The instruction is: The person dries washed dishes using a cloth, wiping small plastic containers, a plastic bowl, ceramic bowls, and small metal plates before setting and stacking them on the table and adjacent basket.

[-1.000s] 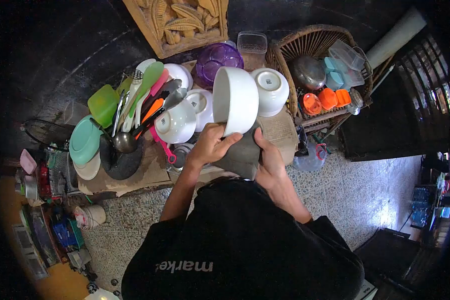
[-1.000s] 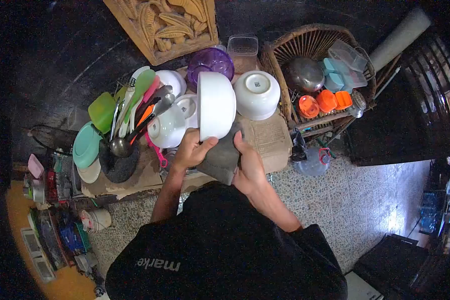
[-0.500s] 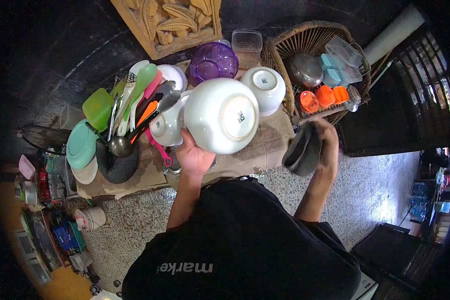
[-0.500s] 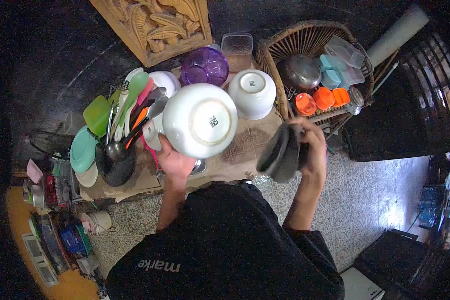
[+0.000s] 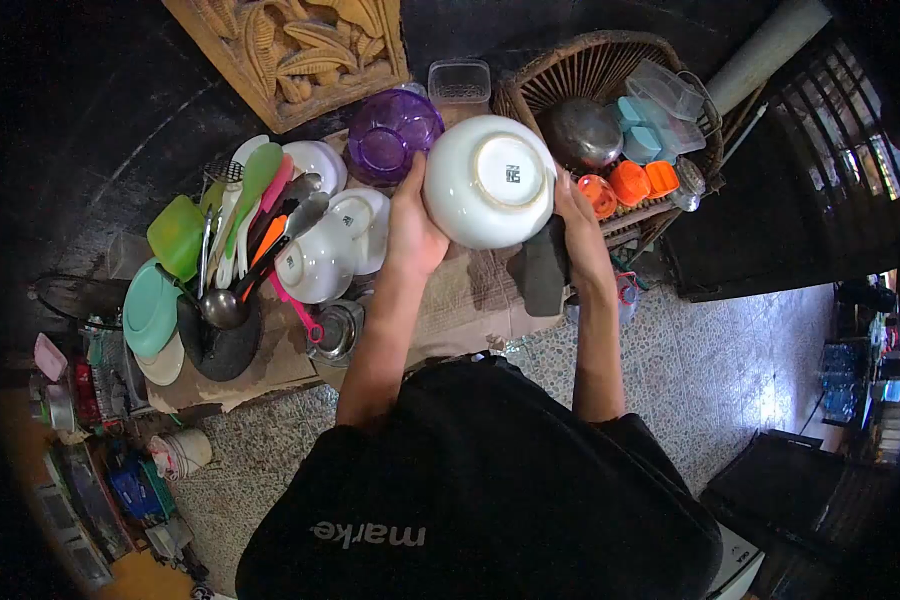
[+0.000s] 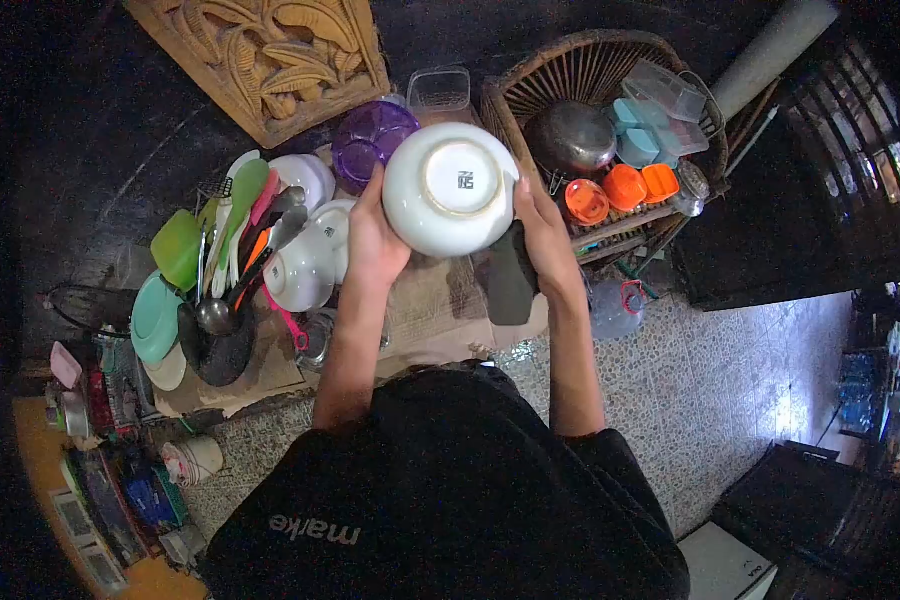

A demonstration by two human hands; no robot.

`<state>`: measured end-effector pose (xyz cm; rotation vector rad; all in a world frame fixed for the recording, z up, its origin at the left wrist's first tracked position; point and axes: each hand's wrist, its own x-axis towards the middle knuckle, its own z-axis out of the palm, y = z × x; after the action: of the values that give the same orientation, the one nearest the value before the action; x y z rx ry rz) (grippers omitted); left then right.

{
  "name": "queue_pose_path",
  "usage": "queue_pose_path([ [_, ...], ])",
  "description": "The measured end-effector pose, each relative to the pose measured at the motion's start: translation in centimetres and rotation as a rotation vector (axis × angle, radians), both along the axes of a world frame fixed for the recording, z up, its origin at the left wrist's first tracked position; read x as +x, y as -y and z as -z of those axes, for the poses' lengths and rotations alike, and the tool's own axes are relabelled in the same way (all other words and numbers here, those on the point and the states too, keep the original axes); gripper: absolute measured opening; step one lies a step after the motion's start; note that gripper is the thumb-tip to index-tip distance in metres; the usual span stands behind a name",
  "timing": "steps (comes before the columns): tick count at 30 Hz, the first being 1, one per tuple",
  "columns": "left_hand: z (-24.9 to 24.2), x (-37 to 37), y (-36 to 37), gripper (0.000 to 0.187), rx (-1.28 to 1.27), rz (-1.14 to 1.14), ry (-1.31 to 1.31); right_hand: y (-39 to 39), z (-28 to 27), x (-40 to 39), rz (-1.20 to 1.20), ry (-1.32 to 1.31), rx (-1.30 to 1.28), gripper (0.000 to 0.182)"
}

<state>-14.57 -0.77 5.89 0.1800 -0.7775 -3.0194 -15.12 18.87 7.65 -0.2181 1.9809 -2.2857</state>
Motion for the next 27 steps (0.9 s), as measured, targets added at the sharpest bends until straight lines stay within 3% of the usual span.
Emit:
queue_pose_path([
  [1, -0.7, -0.7, -0.6, 0.040, -0.273, -0.129, 0.062, 0.1, 0.0, -0.3, -0.024, 0.047, 0.012, 0.056],
  [2, -1.4, -1.0, -1.3, 0.041, -0.427, -0.199, 0.080, 0.2, 0.1, -0.7, -0.011, -0.001, 0.063, 0.058],
  [3, -1.9, -1.6, -1.9, 0.041, -0.426, -0.200, 0.079, 0.3, -0.2, -1.1, -0.012, -0.003, 0.063, 0.058],
  [5, -2.4, -3.1, -2.5, 0.048, -0.776, -0.470, -0.006, 0.4, -0.9, -1.6, -0.014, -0.172, 0.121, 0.058],
  [9, 0.0, -6.0, -2.2, 0.061, -0.923, -0.400, -0.208, 0.0, -0.7, -4.2, 0.037, -0.189, 0.300, 0.059],
  [11, 1.5, -7.2, -1.9, 0.068, -0.963, -0.363, -0.182, 0.3, -2.4, -4.5, 0.146, -0.100, 0.695, 0.070],
  [13, 3.7, -7.7, -1.5, 0.072, -1.088, -0.299, -0.036, 0.6, -1.4, -4.7, 0.190, -0.139, 0.719, 0.075],
  [16, 5.5, -8.7, -1.7, 0.074, -1.088, -0.398, -0.020, 1.1, -0.1, -5.5, 0.228, -0.097, 0.910, 0.072],
  [20, 7.6, -9.1, -1.9, 0.075, -0.987, -0.353, 0.005, 1.2, 0.5, -5.9, 0.218, -0.090, 1.014, 0.073],
  [22, 7.5, -9.5, -2.0, 0.071, -0.898, -0.325, 0.069, 1.4, 0.8, -6.6, 0.243, -0.125, 1.048, 0.065],
  [27, 5.8, -8.2, -2.6, 0.072, -0.811, -0.277, 0.021, 1.4, 1.3, -7.1, 0.227, -0.155, 1.098, 0.069],
])
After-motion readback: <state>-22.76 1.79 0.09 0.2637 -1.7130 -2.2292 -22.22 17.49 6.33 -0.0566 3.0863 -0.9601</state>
